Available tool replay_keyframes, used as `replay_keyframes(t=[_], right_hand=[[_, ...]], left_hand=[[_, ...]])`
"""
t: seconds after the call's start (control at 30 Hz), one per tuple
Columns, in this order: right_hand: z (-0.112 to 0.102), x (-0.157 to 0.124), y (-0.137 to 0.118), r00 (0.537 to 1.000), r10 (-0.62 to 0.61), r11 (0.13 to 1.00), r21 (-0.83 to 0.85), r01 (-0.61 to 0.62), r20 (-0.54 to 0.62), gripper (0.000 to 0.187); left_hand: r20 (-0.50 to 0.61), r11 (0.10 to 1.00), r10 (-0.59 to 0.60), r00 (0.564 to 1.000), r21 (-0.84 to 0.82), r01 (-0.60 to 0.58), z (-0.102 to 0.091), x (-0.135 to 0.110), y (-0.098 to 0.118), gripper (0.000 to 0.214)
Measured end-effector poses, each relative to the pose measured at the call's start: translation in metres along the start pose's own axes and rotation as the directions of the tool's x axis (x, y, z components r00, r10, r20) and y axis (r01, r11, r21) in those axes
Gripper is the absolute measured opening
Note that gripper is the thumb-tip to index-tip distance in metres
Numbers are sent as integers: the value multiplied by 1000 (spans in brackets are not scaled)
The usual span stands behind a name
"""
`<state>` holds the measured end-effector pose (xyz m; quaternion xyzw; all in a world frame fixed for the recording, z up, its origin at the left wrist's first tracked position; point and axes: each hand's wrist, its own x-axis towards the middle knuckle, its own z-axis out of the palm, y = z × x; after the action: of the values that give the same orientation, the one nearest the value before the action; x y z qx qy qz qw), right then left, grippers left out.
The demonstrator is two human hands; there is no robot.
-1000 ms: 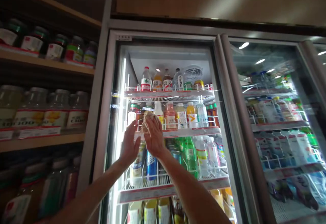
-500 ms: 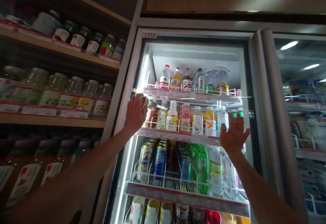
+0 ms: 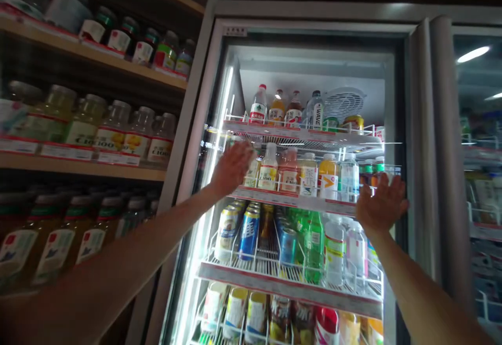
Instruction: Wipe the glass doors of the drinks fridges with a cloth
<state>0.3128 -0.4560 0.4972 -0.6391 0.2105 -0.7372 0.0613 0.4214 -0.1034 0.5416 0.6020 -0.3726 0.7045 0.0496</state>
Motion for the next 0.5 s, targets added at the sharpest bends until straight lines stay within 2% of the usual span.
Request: replay_keyframes(t=[0.07, 0.13, 0.17, 0.23, 0.3, 0.33, 0.4, 0.43, 0.5], right_hand=[[-1, 1, -2, 999, 32, 999, 19, -32, -9, 62], [-1, 2, -3, 999, 34, 999, 24, -34, -13, 62], [-1, 2, -3, 999, 30, 999, 25, -30, -19, 61], [1, 2, -1, 999, 14, 999, 29, -13, -36, 60], [4, 2, 4, 999, -12, 999, 29, 14, -47, 58], [7, 2, 7, 998, -21, 999, 28, 23, -56, 57], [12, 3, 13, 996, -31, 999, 26, 33, -78, 56], [14, 4, 15, 996, -37, 999, 25, 39, -87, 57], [18, 4, 19, 995, -50, 998, 21, 52, -89, 57]], left_hand=[[-112, 969, -247, 962, 2, 249, -7, 9, -26, 39], [-163, 934, -354, 921, -21, 356, -4, 11, -25, 41], [-159, 937, -348, 924, -31, 348, -1, 9, -13, 42], [-107, 969, -248, 963, -47, 244, 9, -1, 25, 42], [-12, 995, -50, 999, -91, 49, 16, -15, 59, 44], [34, 991, 61, 998, -124, -56, 16, -20, 68, 44], [92, 967, 203, 975, -177, -185, 11, -23, 63, 44], [95, 968, 197, 976, -178, -178, 6, -21, 50, 44], [53, 992, 39, 998, -125, -32, -4, -11, 15, 44]])
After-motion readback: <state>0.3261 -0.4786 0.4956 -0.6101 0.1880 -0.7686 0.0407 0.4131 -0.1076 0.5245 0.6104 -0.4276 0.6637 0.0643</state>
